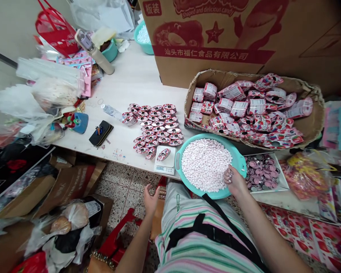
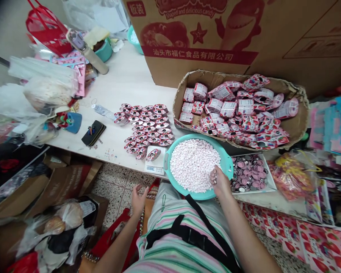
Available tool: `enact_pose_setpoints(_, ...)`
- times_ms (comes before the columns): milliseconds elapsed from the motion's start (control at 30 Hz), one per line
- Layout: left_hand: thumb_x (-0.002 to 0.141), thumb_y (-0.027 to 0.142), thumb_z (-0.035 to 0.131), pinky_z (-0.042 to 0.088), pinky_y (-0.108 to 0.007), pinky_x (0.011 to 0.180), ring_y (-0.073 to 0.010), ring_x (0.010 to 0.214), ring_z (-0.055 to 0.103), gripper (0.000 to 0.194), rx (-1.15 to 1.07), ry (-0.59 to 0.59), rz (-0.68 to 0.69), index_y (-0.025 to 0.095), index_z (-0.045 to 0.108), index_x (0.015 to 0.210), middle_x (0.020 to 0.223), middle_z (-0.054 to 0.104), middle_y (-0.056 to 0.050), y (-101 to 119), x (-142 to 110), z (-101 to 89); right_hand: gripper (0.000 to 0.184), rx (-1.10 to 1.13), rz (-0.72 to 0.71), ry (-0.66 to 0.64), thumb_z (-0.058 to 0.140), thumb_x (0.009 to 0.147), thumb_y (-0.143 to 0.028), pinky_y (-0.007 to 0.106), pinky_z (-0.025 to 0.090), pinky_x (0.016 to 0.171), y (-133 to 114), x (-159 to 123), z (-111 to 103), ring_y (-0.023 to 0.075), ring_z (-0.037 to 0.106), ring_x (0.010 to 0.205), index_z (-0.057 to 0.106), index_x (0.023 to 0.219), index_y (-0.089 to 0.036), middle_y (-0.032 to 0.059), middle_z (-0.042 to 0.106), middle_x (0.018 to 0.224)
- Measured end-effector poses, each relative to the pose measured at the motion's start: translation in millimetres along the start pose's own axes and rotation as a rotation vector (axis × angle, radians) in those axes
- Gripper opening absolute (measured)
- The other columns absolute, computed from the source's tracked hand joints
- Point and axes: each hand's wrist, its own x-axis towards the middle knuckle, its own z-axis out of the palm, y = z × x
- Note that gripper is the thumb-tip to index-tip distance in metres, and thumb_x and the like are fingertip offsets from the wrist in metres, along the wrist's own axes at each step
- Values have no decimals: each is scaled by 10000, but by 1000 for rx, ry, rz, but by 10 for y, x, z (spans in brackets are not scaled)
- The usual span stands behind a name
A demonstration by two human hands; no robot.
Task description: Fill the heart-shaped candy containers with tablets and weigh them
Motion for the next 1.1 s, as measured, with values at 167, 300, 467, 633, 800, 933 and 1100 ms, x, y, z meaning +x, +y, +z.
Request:
enact_pose_setpoints(167,693,497,638,443,-441,925,-266,1029,582,480,3,-53,13,199,517,1049,1043,610,-92,-15,-69,29,405,-8,-9,-4,655,711,-422,184,198,288,-44,-6,-7,39,286,320,334,576,-215,-88,335,416)
enact_pose_setpoints(300,717,478,623,434,-441,931,-263,1040,571,446,15,-58,42,195,527,1047,1047,609,-89,128,28,40,397,-13,-24,-9,650,712,-425,188,206,288,-73,-34,-7,42,297,322,338,580,-217,-84,345,415)
enact_pose_setpoints(467,734,427,624,391,-450,975,-274,1116,512,480,89,14,245,193,498,1134,1118,570,-109,605,396,175,393,-16,-19,-15,648,713,-424,188,221,292,-51,-35,-22,40,307,320,341,587,-214,-84,354,420)
enact_pose_setpoints(633,685,360,686,337,-459,1019,-298,1195,442,625,97,34,388,173,442,1228,1218,522,-145,1018,957,473,320,-32,-24,39,664,694,-393,177,286,315,0,-55,-29,47,387,344,421,610,-203,-67,442,449)
enact_pose_setpoints(800,714,322,647,438,-393,911,-250,1007,569,373,-5,-68,329,179,544,1042,1025,617,-90,1128,1212,545,237,-69,-46,128,679,666,-371,163,362,358,17,-104,-50,61,479,403,541,667,-179,-31,557,521)
enact_pose_setpoints(933,761,304,609,451,-367,912,-222,1008,575,352,-68,1,405,203,536,1090,1061,614,-71,1368,953,228,233,-47,-53,121,685,660,-368,161,364,360,49,-61,-120,66,489,408,557,667,-174,-25,565,526)
enact_pose_setpoints(1100,766,223,610,407,-407,995,-226,1091,523,362,-42,35,771,239,565,1125,1114,554,-75,1827,431,-19,212,-43,-35,123,651,687,-356,153,361,372,96,2,-122,59,479,408,553,657,-171,-24,555,527)
